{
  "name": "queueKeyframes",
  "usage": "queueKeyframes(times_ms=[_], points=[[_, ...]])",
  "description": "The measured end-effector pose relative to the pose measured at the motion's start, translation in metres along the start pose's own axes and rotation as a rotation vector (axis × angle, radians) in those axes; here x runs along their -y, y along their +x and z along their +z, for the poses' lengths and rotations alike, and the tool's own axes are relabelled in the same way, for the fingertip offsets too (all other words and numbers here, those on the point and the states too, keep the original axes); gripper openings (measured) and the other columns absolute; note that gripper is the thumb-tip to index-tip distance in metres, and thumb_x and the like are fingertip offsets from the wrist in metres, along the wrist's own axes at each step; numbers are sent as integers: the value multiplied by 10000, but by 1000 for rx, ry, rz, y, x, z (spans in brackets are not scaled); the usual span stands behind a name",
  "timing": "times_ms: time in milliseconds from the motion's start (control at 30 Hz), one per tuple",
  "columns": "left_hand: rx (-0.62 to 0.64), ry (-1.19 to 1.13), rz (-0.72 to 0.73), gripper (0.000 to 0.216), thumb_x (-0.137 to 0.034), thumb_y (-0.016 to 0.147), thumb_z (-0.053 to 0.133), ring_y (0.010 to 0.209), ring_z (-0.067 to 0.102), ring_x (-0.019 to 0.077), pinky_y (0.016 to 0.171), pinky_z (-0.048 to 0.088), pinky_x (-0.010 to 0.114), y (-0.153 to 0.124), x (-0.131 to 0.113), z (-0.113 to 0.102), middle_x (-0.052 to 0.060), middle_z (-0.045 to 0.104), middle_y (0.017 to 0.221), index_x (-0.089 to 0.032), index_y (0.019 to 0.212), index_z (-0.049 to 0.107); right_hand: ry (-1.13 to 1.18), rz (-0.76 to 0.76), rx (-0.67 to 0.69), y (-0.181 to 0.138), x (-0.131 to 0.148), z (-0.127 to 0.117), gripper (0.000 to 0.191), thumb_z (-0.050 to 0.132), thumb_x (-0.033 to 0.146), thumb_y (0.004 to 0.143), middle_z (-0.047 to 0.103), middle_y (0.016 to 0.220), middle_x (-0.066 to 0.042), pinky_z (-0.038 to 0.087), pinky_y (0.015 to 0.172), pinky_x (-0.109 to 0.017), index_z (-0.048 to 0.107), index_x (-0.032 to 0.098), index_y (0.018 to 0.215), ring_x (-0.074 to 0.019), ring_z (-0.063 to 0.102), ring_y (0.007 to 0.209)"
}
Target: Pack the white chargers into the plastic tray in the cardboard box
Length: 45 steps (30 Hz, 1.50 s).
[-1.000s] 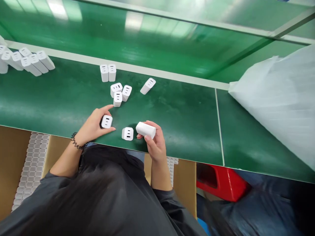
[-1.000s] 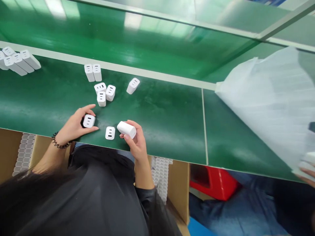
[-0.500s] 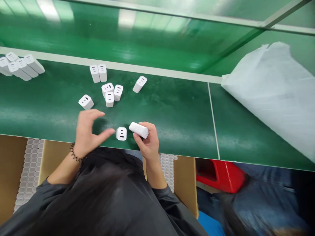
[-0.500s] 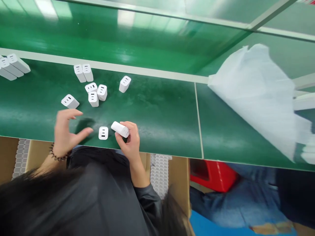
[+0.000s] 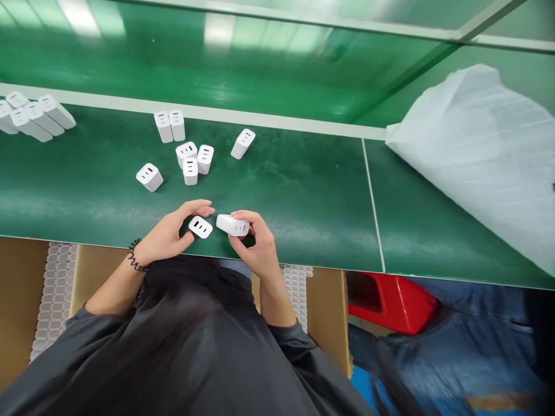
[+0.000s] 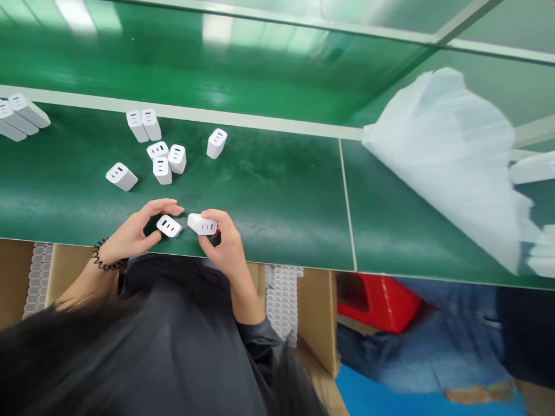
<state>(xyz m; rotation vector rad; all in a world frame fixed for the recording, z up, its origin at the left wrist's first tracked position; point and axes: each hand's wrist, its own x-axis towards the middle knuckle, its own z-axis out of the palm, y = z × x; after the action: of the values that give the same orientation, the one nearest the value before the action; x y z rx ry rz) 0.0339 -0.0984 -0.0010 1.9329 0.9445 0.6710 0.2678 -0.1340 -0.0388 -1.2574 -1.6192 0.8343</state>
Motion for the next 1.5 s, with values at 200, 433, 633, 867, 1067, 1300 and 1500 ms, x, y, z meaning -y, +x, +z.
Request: queueKeyframes(times_ms=[200, 433, 633, 867, 1067, 1300, 1500], points=[[-160, 179, 70, 720, -272, 825, 701, 1293, 461, 305, 1092, 443, 504, -6, 3, 19, 135, 476, 1386, -244, 1466, 375, -78, -107, 146, 12, 8, -9, 329, 519, 70, 861, 681, 1180, -67, 539, 730, -329, 617, 249, 1119, -220, 641, 1093], [-245, 216, 41, 649, -301, 887, 703, 1071, 557, 240, 953, 504, 427, -7, 7, 35, 92, 563, 1177, -271, 1452, 386, -58, -78, 167, 13, 9, -7, 358, 498, 79, 870, 671, 1196, -78, 552, 697, -339, 628, 257, 1152, -228, 641, 1095], [-246, 220, 53, 639, -284, 880, 707, 1053, 571, 233, 927, 503, 399, -7, 8, 32, 77, 595, 1124, -261, 1438, 397, -41, -66, 176, 11, 8, -8, 367, 489, 77, 870, 663, 1208, -81, 559, 710, -337, 632, 257, 1156, -225, 636, 1115], [-268, 165, 77, 643, -225, 865, 716, 1067, 574, 214, 954, 497, 373, -10, 10, 34, 65, 612, 1120, -255, 1431, 411, -15, -90, 189, 10, 4, -8, 341, 492, 64, 893, 674, 1233, -62, 540, 901, -428, 635, 268, 1125, -226, 631, 1138], [-273, 132, 71, 642, -228, 864, 708, 1082, 595, 214, 964, 506, 374, -10, 11, 33, 64, 634, 1143, -262, 1434, 417, -11, -67, 198, 10, 4, -9, 320, 466, 65, 917, 682, 1245, -47, 507, 955, -468, 637, 280, 1079, -232, 630, 1125], [-237, 89, 57, 627, -237, 887, 666, 1154, 623, 216, 1026, 503, 385, -11, 13, 32, 83, 651, 1251, -251, 1452, 396, -59, -82, 252, 18, 6, -12, 396, 386, 28, 894, 634, 1319, -41, 515, 939, -464, 668, 276, 1021, -238, 596, 1174], [-240, 73, 61, 635, -232, 883, 673, 1186, 629, 213, 1047, 503, 370, -11, 12, 30, 78, 662, 1265, -247, 1452, 391, -54, -119, 274, 24, 10, -8, 494, 376, 67, 942, 628, 1337, -32, 522, 926, -453, 613, 334, 1284, -228, 595, 1143]])
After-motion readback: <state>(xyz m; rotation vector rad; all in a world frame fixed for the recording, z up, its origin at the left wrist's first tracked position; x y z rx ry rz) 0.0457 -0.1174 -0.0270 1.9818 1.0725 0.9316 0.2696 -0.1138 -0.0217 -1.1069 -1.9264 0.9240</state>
